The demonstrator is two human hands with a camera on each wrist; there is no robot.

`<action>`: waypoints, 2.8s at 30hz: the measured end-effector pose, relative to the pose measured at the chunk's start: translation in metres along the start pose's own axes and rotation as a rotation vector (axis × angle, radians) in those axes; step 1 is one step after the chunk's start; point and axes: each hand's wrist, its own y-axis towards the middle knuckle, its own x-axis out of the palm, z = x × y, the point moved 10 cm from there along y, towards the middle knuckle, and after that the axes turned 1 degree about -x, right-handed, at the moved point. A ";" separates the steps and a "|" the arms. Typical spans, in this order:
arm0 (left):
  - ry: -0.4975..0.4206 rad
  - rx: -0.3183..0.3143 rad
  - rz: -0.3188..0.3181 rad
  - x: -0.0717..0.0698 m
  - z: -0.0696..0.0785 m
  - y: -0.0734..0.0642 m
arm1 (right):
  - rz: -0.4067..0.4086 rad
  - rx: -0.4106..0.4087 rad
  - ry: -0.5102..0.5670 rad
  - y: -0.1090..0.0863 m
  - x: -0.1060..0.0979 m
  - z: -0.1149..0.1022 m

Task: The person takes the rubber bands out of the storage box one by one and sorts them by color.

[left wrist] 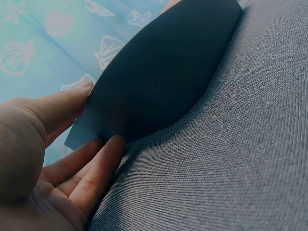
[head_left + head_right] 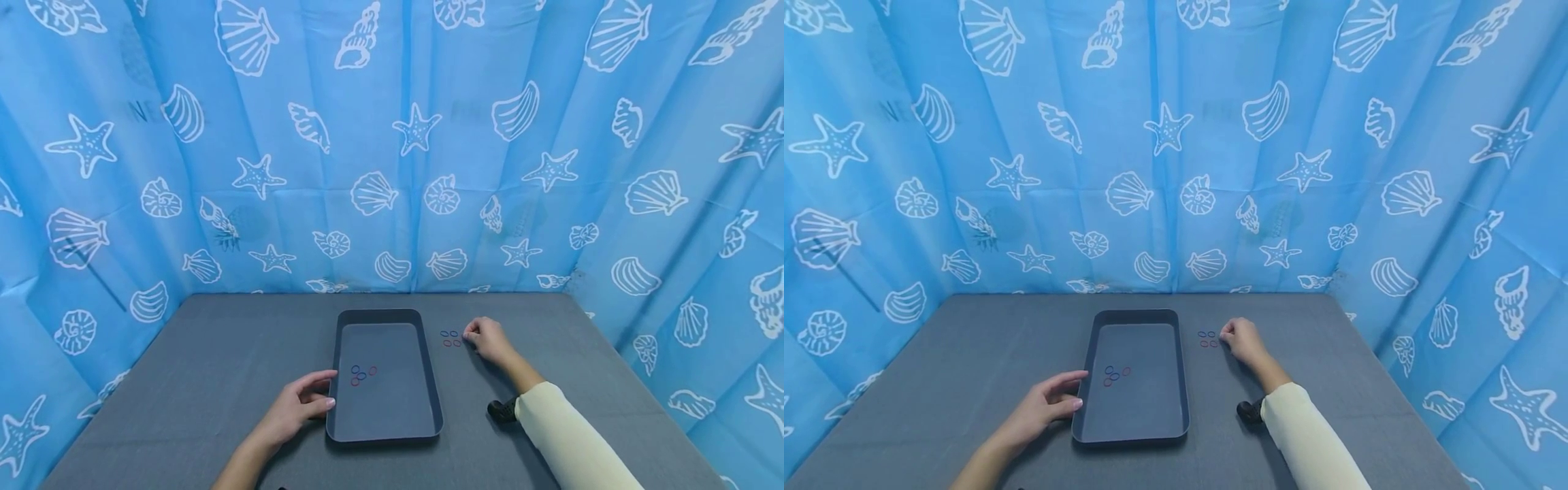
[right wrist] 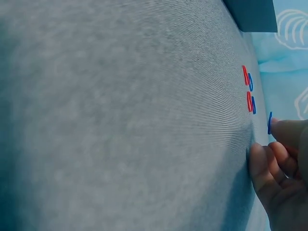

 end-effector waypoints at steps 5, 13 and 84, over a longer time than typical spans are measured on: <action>0.005 -0.005 -0.001 0.000 -0.001 -0.001 | 0.000 0.041 -0.007 0.004 0.003 0.005; 0.005 0.003 -0.004 0.001 0.001 0.000 | 0.037 0.091 -0.106 0.014 0.004 0.011; -0.024 -0.009 -0.012 0.001 -0.001 0.001 | -0.215 -0.077 0.330 0.028 0.085 -0.142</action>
